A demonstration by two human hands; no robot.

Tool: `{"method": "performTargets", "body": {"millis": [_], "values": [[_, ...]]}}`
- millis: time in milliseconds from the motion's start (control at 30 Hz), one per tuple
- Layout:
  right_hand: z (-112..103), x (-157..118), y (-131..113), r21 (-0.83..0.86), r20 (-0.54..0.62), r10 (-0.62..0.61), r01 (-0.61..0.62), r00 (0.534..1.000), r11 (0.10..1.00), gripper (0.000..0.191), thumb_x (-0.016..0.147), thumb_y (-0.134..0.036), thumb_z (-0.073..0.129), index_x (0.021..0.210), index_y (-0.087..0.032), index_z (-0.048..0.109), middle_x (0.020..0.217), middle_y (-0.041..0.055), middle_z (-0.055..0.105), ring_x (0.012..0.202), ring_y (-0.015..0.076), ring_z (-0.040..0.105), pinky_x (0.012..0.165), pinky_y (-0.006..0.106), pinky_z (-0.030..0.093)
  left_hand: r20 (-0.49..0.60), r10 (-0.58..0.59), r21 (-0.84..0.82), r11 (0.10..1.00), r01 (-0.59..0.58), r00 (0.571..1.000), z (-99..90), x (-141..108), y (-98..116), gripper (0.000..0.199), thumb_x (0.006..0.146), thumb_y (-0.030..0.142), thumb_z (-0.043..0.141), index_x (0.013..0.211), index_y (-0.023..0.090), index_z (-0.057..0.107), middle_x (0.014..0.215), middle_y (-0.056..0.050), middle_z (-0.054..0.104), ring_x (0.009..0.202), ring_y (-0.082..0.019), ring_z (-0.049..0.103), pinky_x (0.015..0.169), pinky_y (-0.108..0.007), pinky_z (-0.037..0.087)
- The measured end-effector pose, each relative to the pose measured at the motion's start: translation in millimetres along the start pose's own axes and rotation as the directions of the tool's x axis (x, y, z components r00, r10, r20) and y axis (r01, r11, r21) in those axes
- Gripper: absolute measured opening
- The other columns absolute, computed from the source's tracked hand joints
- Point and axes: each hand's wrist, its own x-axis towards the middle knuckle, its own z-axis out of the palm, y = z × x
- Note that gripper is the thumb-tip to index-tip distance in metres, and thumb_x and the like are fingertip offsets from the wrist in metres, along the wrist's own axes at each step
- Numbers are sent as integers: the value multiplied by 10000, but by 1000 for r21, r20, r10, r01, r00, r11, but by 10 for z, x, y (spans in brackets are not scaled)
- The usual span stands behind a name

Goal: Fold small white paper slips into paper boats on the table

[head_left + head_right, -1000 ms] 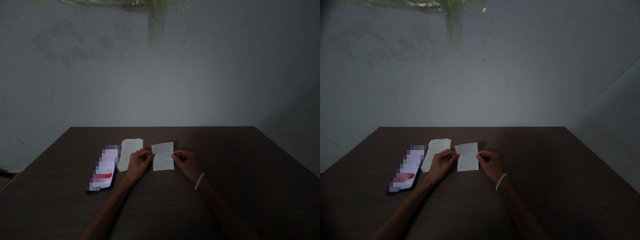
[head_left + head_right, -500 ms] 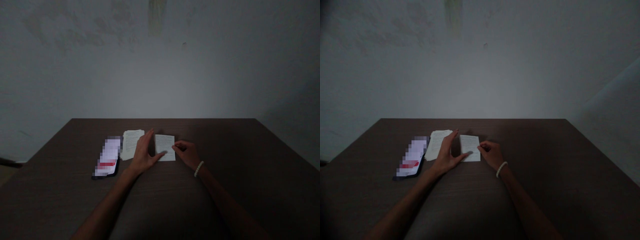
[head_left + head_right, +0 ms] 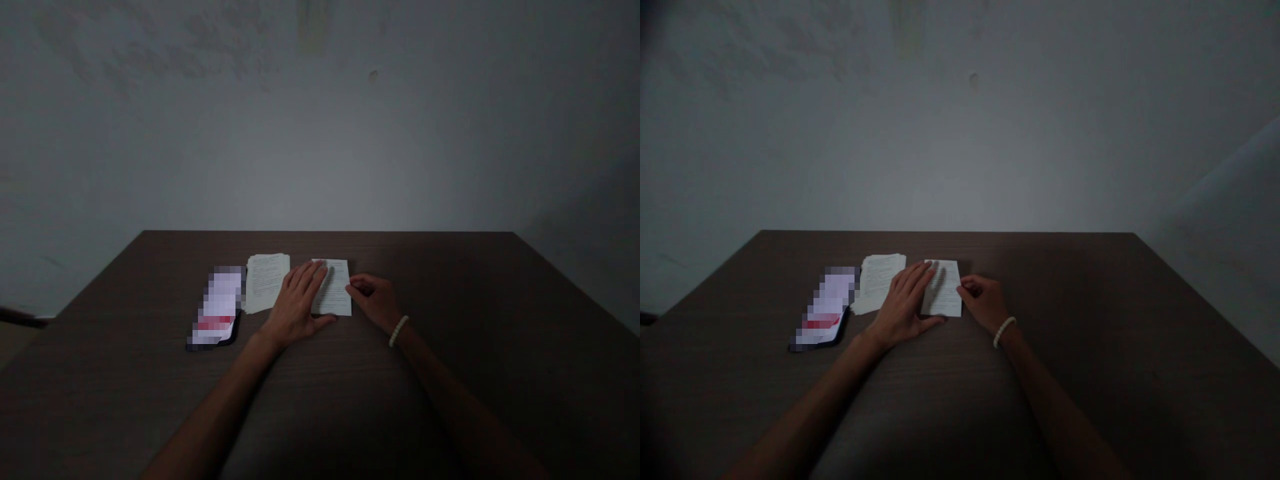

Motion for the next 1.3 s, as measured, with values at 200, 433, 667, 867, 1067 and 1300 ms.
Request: {"method": "performTargets", "body": {"millis": [200,433,667,867,1067,1300], "values": [[0,-4,15,-13,23,-12,12,1000,1000,115,759,-292,653,788,-187,692,688,28,704,594,156,641,563,260,491,8,13,16,1000,-13,1000,6,-2,1,952,770,607,639,1477,135,210,1522,-192,289,1406,-356,246,1130,-504,208],[-19,1,9,-98,37,-20,23,999,995,102,748,-281,654,762,-196,709,663,12,687,578,143,610,557,251,469,6,7,-13,1000,-7,1000,47,-1,-11,920,777,602,630,1469,148,228,1450,-179,401,1350,-358,332,1118,-511,233],[-35,-1,26,-125,49,-33,39,998,991,106,757,-271,647,788,-192,711,661,6,679,556,128,582,554,242,450,4,20,-43,999,-20,1000,46,-10,-6,812,817,557,608,1447,150,300,1349,-172,478,1250,-348,422,1064,-503,311],[-40,-11,13,-107,62,-24,30,998,994,109,751,-260,648,801,-194,720,659,6,690,560,128,593,557,237,456,20,61,-60,996,-60,998,70,-42,-23,564,866,472,579,1340,193,456,1307,-150,508,1199,-315,474,1001,-497,397],[-58,-20,34,-60,98,-35,41,995,997,129,755,-206,613,821,-205,724,692,2,699,583,126,603,562,231,450,33,121,-71,990,-118,992,80,-68,-6,372,906,374,546,1231,193,564,1337,-135,526,1225,-293,490,999,-469,428],[-65,-11,54,-60,110,-42,49,993,997,153,752,-175,598,824,-204,729,731,12,721,624,139,628,592,244,464,62,141,-39,990,-139,988,62,-65,26,318,926,350,523,1179,182,616,1286,-120,585,1205,-275,533,972,-444,475]]}}
